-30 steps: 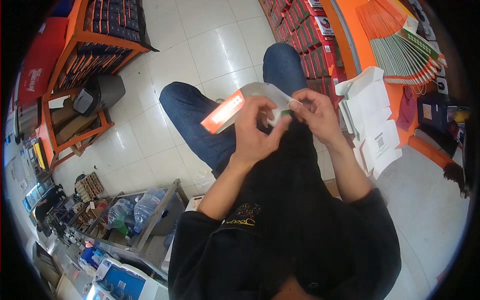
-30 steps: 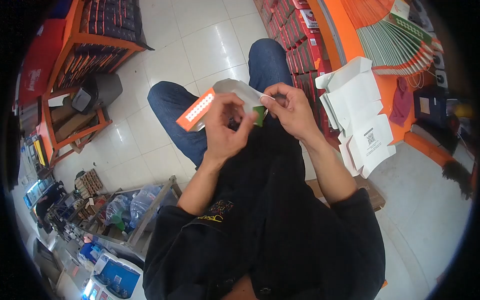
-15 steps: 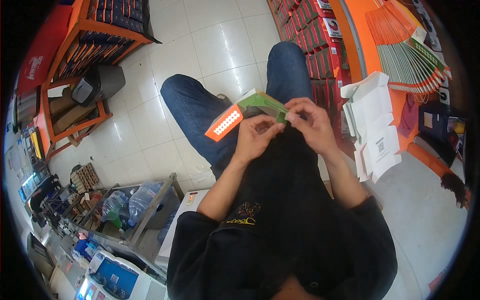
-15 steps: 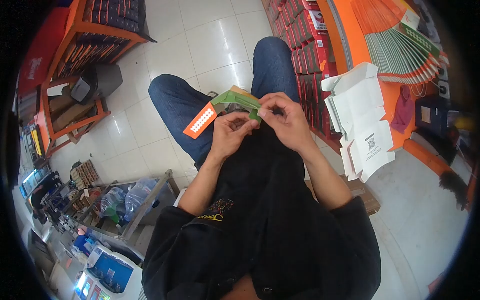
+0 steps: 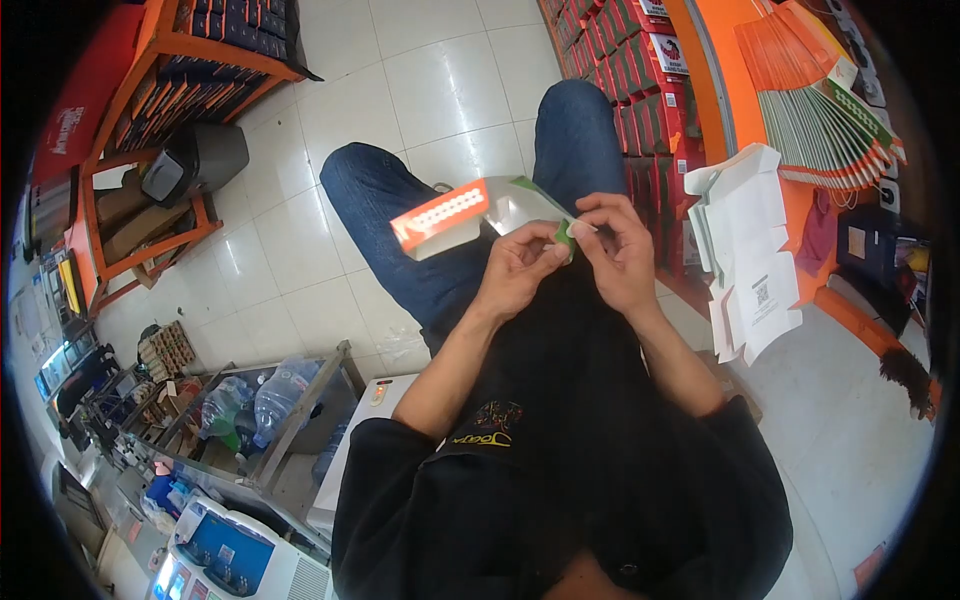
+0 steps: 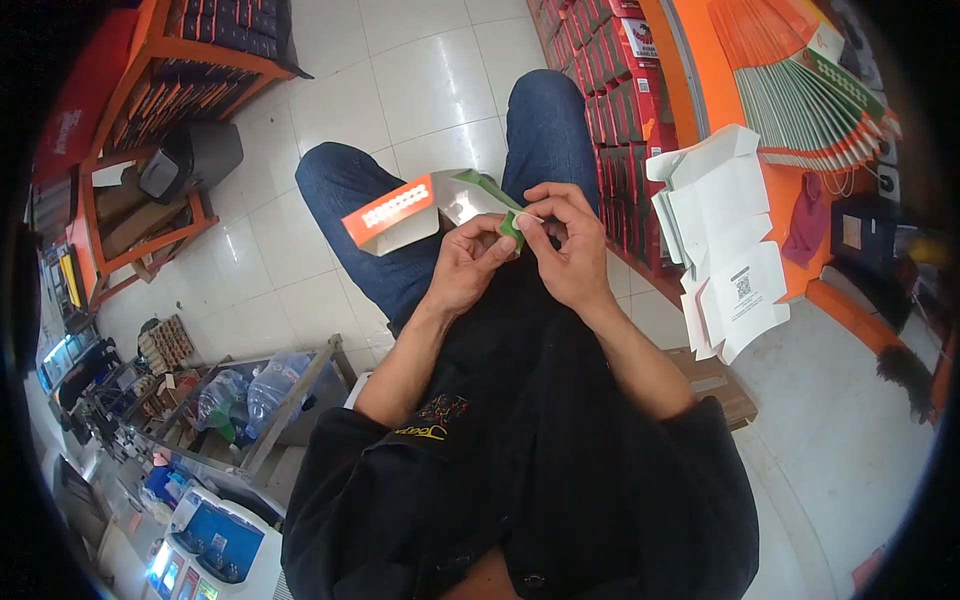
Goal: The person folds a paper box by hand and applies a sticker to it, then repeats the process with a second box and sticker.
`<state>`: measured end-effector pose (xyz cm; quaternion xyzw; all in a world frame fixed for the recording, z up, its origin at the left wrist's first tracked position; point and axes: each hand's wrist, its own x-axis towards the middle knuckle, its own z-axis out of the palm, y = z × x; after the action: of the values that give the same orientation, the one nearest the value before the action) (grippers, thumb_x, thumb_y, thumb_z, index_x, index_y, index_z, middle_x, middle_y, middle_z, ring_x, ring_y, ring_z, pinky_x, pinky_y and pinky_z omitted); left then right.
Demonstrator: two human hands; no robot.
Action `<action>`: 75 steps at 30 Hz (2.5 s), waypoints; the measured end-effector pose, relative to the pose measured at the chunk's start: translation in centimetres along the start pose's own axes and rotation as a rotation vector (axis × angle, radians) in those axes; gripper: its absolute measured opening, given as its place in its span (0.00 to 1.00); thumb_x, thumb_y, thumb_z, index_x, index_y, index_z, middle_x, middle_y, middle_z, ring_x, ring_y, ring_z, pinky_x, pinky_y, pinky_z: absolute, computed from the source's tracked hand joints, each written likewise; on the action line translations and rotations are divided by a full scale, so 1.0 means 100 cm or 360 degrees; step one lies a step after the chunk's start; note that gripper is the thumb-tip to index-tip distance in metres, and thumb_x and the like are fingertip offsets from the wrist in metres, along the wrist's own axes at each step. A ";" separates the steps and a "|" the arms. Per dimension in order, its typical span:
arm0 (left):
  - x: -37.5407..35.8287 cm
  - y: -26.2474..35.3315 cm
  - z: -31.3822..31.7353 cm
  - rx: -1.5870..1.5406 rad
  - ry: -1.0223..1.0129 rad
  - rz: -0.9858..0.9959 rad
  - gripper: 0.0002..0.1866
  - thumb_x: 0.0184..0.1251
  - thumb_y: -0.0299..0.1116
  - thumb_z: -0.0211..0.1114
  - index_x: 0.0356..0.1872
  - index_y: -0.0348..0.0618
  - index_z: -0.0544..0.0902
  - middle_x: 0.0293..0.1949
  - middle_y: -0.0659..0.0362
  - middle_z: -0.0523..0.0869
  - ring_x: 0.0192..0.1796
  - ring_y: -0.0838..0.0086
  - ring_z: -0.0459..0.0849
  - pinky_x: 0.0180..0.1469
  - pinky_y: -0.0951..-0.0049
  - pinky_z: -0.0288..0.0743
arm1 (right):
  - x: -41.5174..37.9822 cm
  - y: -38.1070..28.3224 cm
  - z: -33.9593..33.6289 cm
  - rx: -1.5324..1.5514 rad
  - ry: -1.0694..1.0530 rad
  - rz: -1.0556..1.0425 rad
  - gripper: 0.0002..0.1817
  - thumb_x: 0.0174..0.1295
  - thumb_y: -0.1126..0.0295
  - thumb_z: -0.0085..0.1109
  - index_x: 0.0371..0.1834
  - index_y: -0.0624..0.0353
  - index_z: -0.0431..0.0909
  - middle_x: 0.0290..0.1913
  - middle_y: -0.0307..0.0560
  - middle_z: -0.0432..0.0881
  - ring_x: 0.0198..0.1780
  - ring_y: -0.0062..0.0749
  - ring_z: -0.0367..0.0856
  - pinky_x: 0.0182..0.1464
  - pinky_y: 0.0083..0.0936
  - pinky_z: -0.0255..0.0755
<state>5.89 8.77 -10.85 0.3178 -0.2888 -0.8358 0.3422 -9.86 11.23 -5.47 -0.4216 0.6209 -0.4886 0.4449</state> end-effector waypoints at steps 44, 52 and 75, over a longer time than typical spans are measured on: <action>0.008 -0.022 -0.006 0.0330 0.0041 -0.0276 0.06 0.68 0.20 0.66 0.44 0.33 0.81 0.40 0.57 0.86 0.42 0.79 0.85 0.50 0.79 0.81 | -0.008 0.032 -0.020 -0.0613 -0.0156 0.0073 0.05 0.56 0.76 0.66 0.29 0.65 0.79 0.40 0.49 0.79 0.41 0.38 0.81 0.43 0.32 0.73; 0.008 -0.022 -0.006 0.0302 0.0102 -0.0417 0.06 0.68 0.21 0.66 0.43 0.31 0.81 0.39 0.56 0.86 0.42 0.76 0.86 0.50 0.76 0.84 | 0.006 0.034 -0.029 -0.0568 -0.0320 0.0260 0.06 0.57 0.74 0.68 0.29 0.65 0.80 0.41 0.46 0.81 0.40 0.30 0.80 0.41 0.25 0.71; 0.012 -0.028 -0.009 0.0405 0.0208 -0.0334 0.06 0.65 0.19 0.68 0.41 0.30 0.85 0.42 0.52 0.88 0.44 0.73 0.88 0.51 0.74 0.84 | -0.010 0.042 -0.033 -0.0895 -0.0731 0.0161 0.06 0.54 0.76 0.70 0.28 0.64 0.81 0.36 0.47 0.79 0.42 0.37 0.82 0.45 0.32 0.73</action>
<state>4.78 9.32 -13.78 0.4406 -0.3347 -0.8012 0.2281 -13.21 13.61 -9.01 -0.5948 0.6350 -0.1688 0.4631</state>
